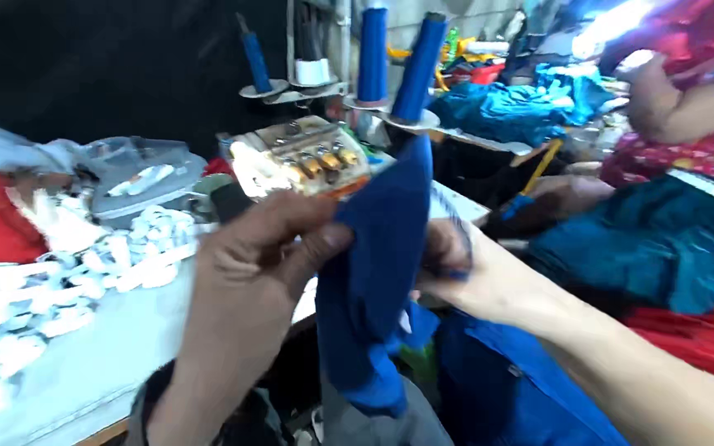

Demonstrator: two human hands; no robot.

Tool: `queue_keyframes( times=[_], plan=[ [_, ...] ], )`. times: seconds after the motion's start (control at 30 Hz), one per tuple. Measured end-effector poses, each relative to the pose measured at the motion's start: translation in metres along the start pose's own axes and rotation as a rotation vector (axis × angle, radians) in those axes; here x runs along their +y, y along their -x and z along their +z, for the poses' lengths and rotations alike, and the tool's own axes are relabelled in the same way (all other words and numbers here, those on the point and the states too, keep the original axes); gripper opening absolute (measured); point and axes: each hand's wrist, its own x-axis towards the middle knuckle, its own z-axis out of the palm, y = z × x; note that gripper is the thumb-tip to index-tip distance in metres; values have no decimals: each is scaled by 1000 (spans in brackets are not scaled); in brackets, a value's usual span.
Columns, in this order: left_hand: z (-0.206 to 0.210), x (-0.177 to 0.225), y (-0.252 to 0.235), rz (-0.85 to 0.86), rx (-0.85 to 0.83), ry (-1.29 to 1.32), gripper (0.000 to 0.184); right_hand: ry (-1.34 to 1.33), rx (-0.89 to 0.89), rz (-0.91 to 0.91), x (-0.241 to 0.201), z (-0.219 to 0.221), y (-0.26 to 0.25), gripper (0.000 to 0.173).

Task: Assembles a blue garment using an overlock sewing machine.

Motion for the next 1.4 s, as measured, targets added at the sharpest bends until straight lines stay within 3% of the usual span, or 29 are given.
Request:
queue_keyframes(
  times=[0.1,0.17,0.33,0.47,0.5,0.53,0.6,0.67,0.73,0.77,0.8,0.87,0.93,1.03,1.1,1.17,1.27,1.33,1.4],
  plan=[
    [-33,-11,26,-41,93,-158,6,458,136,-238,25,-2,-18,18],
    [-51,-20,43,-89,140,-208,6,607,212,-257,39,0,-28,23],
    [-66,-38,71,-176,110,-230,13,277,154,-209,50,26,-40,22],
    [-23,-48,80,-350,-31,46,70,184,-19,-352,34,48,-57,16],
    [-12,-49,78,-401,-45,133,75,187,-26,-371,32,52,-62,13],
    [-5,-50,76,-431,-38,184,71,194,-17,-379,33,56,-67,11],
    [2,-50,71,-453,33,154,39,192,22,-327,43,64,-70,11],
    [-3,-47,67,-464,117,96,20,-8,26,-129,55,70,-65,16],
    [-14,-45,66,-448,196,76,17,-336,-67,117,67,78,-50,22],
    [-19,-44,66,-427,229,80,15,-477,-141,191,73,85,-37,37],
    [-23,-43,66,-407,252,89,15,-562,-218,223,79,96,-24,50],
    [-31,-37,69,-371,300,76,15,-667,-355,241,83,117,0,57],
    [-43,-31,78,-310,359,-12,13,-617,-360,244,84,126,14,39],
    [-71,-22,97,-224,492,-225,9,-259,-100,137,78,107,13,20],
    [-88,-22,108,-173,559,-291,13,-115,20,-27,78,91,4,16],
    [-99,-20,114,-138,571,-323,9,-137,21,-137,70,82,-6,14],
    [-111,-8,107,-126,607,-353,9,-251,-20,-147,50,80,-21,13],
    [-122,-17,98,-155,653,-586,9,-150,58,-96,58,91,-31,16],
    [-141,-53,95,-270,595,-921,20,55,151,-46,93,119,-38,17]
  ],
)
